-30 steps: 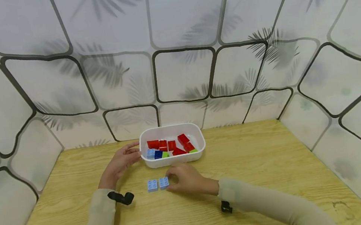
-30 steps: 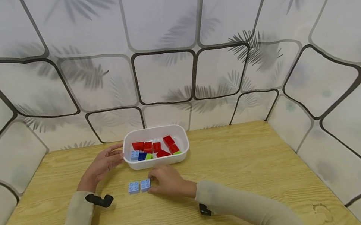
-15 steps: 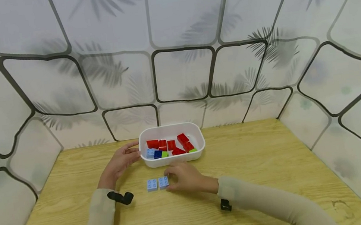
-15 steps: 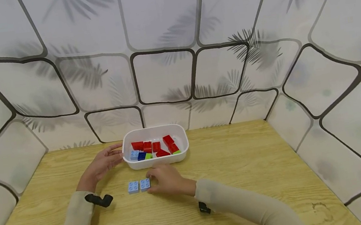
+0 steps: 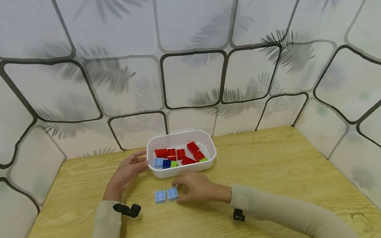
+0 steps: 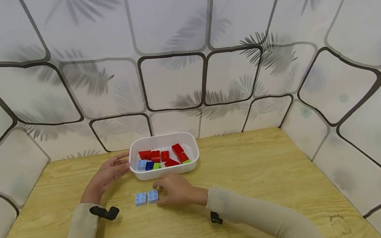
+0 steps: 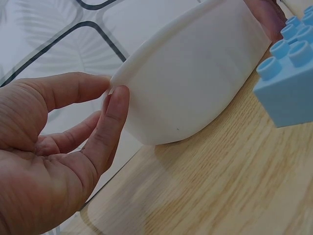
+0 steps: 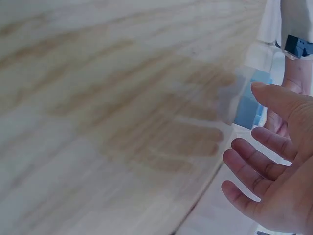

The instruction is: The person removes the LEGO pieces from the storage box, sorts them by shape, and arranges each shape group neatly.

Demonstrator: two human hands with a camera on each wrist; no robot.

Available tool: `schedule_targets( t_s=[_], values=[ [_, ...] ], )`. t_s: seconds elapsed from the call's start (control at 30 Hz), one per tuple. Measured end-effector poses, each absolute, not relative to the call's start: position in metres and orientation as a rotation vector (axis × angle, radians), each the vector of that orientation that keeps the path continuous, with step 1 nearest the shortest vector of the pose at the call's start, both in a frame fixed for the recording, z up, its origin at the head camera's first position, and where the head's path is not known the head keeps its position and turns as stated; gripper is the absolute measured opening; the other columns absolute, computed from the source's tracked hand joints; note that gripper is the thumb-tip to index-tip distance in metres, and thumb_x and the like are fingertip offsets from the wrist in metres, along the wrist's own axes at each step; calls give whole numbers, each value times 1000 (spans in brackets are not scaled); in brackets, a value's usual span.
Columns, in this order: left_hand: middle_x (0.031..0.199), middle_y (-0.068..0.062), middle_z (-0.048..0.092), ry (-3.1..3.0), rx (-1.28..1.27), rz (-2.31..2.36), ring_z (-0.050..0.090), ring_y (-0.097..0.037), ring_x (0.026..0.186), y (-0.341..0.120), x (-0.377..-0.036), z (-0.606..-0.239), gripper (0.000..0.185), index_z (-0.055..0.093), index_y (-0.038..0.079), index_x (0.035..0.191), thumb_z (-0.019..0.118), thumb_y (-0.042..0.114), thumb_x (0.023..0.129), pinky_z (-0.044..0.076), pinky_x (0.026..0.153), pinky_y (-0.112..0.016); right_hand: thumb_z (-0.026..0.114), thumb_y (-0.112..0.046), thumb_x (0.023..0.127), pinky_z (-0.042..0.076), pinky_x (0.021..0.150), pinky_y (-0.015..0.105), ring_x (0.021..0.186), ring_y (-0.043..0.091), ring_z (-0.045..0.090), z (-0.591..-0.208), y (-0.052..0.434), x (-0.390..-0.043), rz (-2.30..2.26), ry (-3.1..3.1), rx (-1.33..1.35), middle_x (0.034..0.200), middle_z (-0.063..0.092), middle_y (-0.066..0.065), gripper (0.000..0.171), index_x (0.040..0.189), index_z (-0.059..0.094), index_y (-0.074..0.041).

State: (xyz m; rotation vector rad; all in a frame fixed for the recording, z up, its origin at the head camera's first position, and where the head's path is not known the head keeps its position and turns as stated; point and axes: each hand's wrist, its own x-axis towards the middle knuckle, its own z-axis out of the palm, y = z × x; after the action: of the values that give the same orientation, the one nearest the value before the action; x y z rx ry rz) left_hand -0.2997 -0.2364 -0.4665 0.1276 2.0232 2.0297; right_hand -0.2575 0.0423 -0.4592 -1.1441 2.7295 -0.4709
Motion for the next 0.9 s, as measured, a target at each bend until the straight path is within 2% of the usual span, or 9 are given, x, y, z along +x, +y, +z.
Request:
schedule_targets(
  t_s=[0.23, 0.37, 0.43, 0.57, 0.77, 0.9],
  values=[
    [134, -18, 51, 2026, 119, 2026, 62, -7, 104, -236, -300, -468, 64, 30, 1, 158, 60, 8, 103, 57, 101, -27, 83, -35, 86, 54, 89, 19, 102, 11, 63, -444, 42, -264, -516, 2690, -1229, 118, 72, -3, 48, 127, 69, -14],
    [134, -18, 51, 2026, 129, 2026, 62, -8, 104, -237, -300, -469, 64, 29, 1, 159, 59, 9, 103, 56, 103, -29, 81, -28, 89, 56, 93, 26, 106, 19, 66, -429, 41, -270, -653, 2661, -1218, 118, 72, 3, 43, 126, 69, -10],
    [133, -18, 51, 2023, 128, 2031, 63, -8, 104, -237, -300, -469, 64, 30, 1, 159, 60, 9, 103, 56, 103, -30, 81, -23, 89, 58, 94, 32, 106, 22, 67, -421, 39, -274, -744, 2654, -1231, 117, 73, 7, 40, 124, 70, -7],
    [134, -19, 51, 2029, 113, 2024, 63, -8, 103, -239, -300, -468, 65, 30, 1, 159, 61, 10, 103, 56, 103, -30, 80, -18, 89, 59, 95, 39, 105, 26, 68, -411, 33, -288, -877, 2658, -1305, 116, 73, 12, 35, 119, 71, -1],
    [136, -21, 51, 2035, 141, 2019, 63, -8, 105, -240, -301, -470, 65, 29, 0, 159, 60, 11, 103, 56, 103, -30, 80, -14, 90, 58, 98, 43, 109, 29, 69, -406, 20, -310, -986, 2640, -1320, 116, 74, 14, 31, 117, 72, -1],
    [132, -18, 53, 2036, 167, 2018, 64, -8, 104, -240, -302, -472, 65, 29, 0, 158, 60, 10, 103, 57, 101, -28, 79, -15, 90, 55, 103, 40, 113, 25, 67, -407, 13, -324, -929, 2669, -1316, 119, 73, 14, 32, 119, 73, -3]
  ],
)
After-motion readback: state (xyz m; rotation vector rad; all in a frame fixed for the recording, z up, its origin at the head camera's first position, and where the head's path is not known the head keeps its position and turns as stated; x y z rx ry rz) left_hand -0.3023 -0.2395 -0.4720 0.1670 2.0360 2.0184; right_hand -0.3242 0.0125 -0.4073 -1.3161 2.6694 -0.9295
